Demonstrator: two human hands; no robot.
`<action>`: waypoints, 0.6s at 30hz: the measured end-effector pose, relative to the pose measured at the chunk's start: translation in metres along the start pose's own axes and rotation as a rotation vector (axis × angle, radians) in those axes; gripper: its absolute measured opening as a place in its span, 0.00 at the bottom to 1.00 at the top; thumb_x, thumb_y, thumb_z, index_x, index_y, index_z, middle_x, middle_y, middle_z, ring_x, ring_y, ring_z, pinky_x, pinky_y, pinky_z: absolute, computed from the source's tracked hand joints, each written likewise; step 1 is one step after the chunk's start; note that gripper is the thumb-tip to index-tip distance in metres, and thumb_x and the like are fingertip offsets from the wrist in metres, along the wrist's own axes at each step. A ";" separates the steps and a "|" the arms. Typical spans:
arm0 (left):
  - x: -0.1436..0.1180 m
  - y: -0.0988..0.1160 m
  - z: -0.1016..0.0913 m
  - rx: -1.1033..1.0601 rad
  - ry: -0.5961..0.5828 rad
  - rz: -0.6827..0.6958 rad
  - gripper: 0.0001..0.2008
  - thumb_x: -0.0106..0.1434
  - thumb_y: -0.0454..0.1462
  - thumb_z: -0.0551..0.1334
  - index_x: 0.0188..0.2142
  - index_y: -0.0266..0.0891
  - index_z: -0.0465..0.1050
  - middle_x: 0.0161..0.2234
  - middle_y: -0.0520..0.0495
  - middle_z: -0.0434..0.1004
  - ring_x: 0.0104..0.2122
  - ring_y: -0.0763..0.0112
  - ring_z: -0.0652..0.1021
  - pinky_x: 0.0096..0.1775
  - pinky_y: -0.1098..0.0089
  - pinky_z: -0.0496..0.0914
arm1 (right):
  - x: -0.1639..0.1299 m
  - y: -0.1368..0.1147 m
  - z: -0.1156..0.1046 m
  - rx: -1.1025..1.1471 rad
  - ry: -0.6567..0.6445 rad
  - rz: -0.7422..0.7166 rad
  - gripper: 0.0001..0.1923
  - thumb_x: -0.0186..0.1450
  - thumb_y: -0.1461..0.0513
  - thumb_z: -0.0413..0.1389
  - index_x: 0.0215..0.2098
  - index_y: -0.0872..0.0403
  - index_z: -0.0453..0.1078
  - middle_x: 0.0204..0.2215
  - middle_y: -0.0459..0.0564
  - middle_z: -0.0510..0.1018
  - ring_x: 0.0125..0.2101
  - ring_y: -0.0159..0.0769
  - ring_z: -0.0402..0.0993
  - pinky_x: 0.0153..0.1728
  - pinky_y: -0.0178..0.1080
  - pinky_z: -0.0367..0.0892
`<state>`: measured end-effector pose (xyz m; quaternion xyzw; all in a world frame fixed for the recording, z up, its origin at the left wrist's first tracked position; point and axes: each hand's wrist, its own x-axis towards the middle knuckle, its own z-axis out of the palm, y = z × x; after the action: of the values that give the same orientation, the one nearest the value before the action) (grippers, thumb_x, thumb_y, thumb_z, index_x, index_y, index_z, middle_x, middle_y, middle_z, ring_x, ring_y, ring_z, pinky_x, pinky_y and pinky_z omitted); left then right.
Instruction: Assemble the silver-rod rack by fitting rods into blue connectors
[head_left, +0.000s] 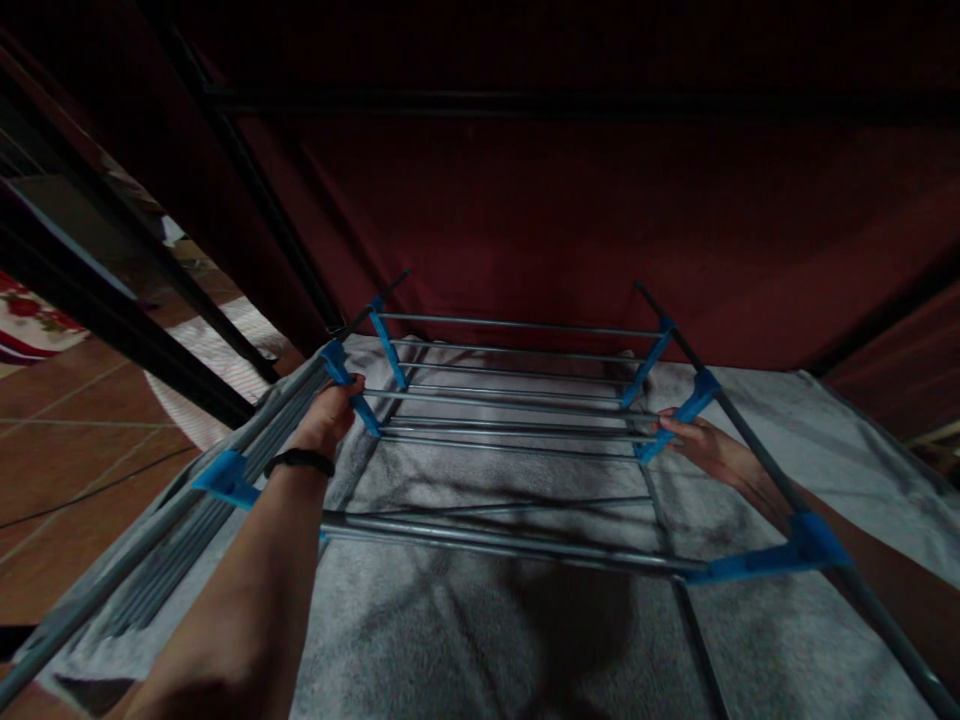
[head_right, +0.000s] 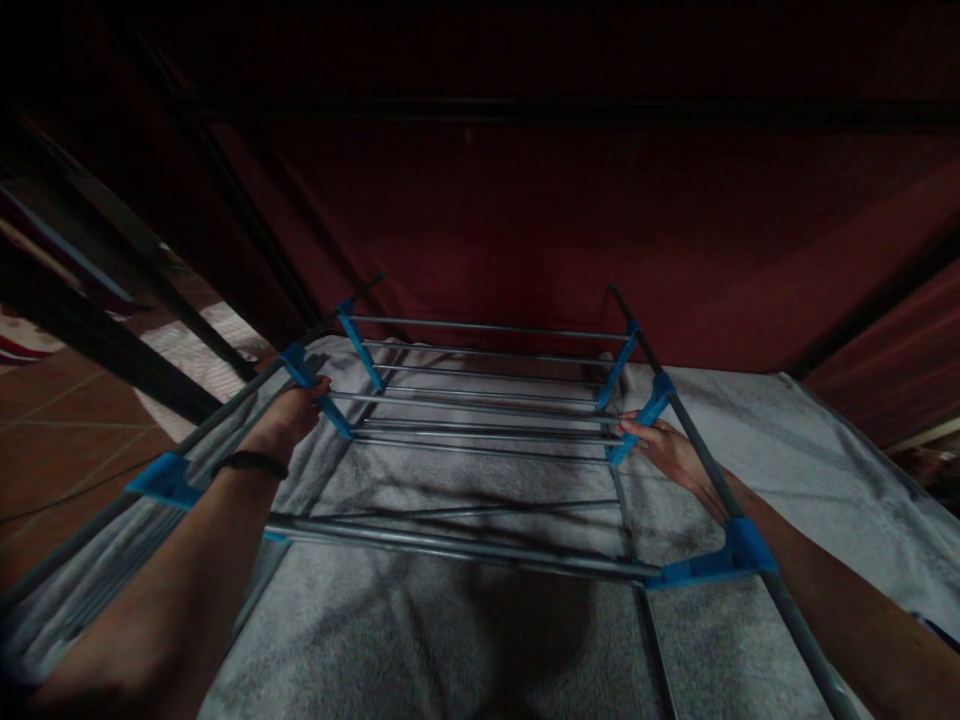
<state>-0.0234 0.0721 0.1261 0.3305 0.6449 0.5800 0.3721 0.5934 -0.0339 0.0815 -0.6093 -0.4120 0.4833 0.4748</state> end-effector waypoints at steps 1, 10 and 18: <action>0.000 0.001 0.000 -0.010 0.000 -0.019 0.15 0.46 0.38 0.72 0.31 0.42 0.70 0.25 0.54 0.67 0.28 0.70 0.65 0.32 0.69 0.58 | 0.001 0.000 0.000 0.010 0.001 0.008 0.30 0.44 0.41 0.78 0.36 0.47 0.78 0.39 0.53 0.83 0.51 0.54 0.80 0.53 0.51 0.74; -0.003 0.007 0.002 -0.057 -0.019 -0.092 0.10 0.48 0.30 0.70 0.31 0.38 0.73 0.26 0.53 0.70 0.28 0.72 0.69 0.31 0.70 0.58 | 0.002 0.003 0.000 0.076 -0.018 0.037 0.24 0.51 0.48 0.76 0.40 0.49 0.77 0.40 0.52 0.82 0.51 0.49 0.78 0.50 0.45 0.71; -0.010 0.011 -0.005 -0.276 -0.067 -0.100 0.17 0.45 0.23 0.62 0.35 0.38 0.74 0.32 0.49 0.77 0.34 0.71 0.77 0.37 0.73 0.69 | -0.001 0.005 0.003 0.125 0.013 0.023 0.20 0.53 0.52 0.76 0.39 0.50 0.78 0.41 0.52 0.83 0.49 0.47 0.79 0.48 0.44 0.73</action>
<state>-0.0229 0.0623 0.1383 0.2627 0.5618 0.6326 0.4638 0.5909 -0.0358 0.0762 -0.5862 -0.3709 0.5096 0.5090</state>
